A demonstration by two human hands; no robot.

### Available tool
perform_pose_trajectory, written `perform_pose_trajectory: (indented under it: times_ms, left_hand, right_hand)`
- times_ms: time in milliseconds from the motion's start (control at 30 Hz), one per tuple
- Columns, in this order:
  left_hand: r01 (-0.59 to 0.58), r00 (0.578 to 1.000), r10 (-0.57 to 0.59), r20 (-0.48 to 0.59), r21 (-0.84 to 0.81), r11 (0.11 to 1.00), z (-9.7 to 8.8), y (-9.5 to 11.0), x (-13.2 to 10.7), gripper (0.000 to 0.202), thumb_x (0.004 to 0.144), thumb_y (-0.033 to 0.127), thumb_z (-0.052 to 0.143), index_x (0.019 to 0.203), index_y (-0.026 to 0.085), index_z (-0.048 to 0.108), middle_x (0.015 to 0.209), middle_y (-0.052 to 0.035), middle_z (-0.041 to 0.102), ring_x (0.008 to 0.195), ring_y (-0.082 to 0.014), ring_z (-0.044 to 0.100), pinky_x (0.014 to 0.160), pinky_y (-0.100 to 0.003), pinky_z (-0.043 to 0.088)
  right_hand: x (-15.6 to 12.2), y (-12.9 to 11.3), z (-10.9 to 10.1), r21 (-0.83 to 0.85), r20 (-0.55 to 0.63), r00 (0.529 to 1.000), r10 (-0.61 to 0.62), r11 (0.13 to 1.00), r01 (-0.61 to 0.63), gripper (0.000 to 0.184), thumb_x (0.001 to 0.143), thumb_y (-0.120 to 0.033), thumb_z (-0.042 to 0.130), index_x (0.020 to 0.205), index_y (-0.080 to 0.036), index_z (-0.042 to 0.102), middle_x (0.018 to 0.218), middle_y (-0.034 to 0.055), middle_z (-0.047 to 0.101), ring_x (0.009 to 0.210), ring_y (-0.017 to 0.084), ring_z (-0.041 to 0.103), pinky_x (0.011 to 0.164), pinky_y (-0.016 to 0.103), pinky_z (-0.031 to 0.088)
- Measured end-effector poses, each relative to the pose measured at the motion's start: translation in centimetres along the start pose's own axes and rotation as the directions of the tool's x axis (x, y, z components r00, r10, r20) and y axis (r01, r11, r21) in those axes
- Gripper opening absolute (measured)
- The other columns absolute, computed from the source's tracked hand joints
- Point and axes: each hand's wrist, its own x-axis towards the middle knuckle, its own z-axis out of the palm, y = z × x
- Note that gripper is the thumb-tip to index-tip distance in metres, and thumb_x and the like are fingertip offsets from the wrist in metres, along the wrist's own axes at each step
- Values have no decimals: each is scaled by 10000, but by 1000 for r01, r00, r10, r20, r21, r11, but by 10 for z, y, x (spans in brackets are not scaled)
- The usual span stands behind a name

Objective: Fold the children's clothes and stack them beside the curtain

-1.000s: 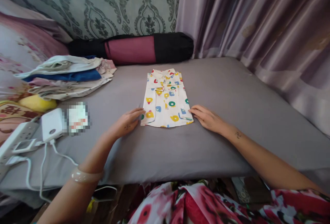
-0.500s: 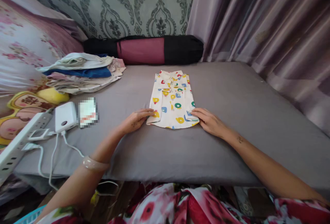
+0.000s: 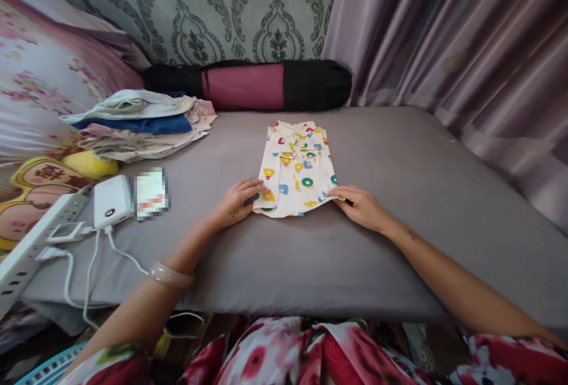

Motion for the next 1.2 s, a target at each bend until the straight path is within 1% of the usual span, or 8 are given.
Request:
perform_pose_trajectory:
  times_ms: [100,200,400,567,733,967,1100,1200]
  left_hand:
    - [-23,1000,23,8,77,997,0,-2,2,350,958,343,428,1263,270,584,1320,-82,568,1243,-244,466,1050,-431,372]
    - [-12,999,9,43,68,998,-2,-1,6,341,962,339,402,1205,254,626,1215,-82,628,1139,-226,520,997,-409,398]
    - [138,990,-138,-4,26,990,-6,5,16,346,938,431,429,1005,221,695,1025,-73,684,981,-208,563,918,-372,419]
    - [283,958,-281,-63,33,959,-1,6,25,368,927,431,409,939,208,701,964,-69,675,920,-199,573,897,-365,407]
    - [402,913,-389,-119,114,908,6,2,35,391,906,433,411,730,191,663,908,-77,659,922,-209,571,911,-395,377]
    - [528,845,-496,-200,167,833,18,-7,40,386,868,463,445,644,194,609,860,-88,638,908,-232,550,899,-408,394]
    - [540,834,-492,-250,187,820,23,-10,39,379,857,454,456,615,200,598,826,-87,614,895,-244,542,873,-425,415]
    - [553,828,-499,-257,218,804,23,-11,38,348,850,420,467,594,205,561,767,-89,589,871,-260,542,854,-447,427]
  right_hand:
    - [-2,1,0,-22,32,999,-12,1000,13,363,875,-186,494,1200,-249,645,1230,71,641,1160,236,579,1010,433,448]
    - [-2,2,-1,-24,61,998,3,1000,-1,388,853,-141,481,1196,-220,644,1253,99,602,1135,230,584,976,389,469]
    - [6,3,1,9,10,994,112,994,-113,261,917,-271,472,1046,-218,692,1130,83,618,917,186,630,840,328,495]
    - [12,8,6,20,-36,964,264,964,-263,262,919,-322,464,864,-196,687,1065,65,622,746,143,591,710,286,469]
    - [17,11,11,-58,-136,923,361,927,-371,289,909,-356,471,698,-195,585,973,62,606,779,158,577,739,288,444]
    - [25,5,14,-177,-153,882,446,865,-469,232,881,-314,492,679,-205,526,897,66,563,793,182,571,750,298,439]
    - [26,4,16,-231,-161,871,465,840,-491,199,866,-299,497,694,-205,532,914,77,559,772,187,574,731,309,449]
    - [25,7,17,-251,-173,880,442,844,-473,181,868,-308,493,729,-206,548,905,79,564,766,194,576,709,312,460]
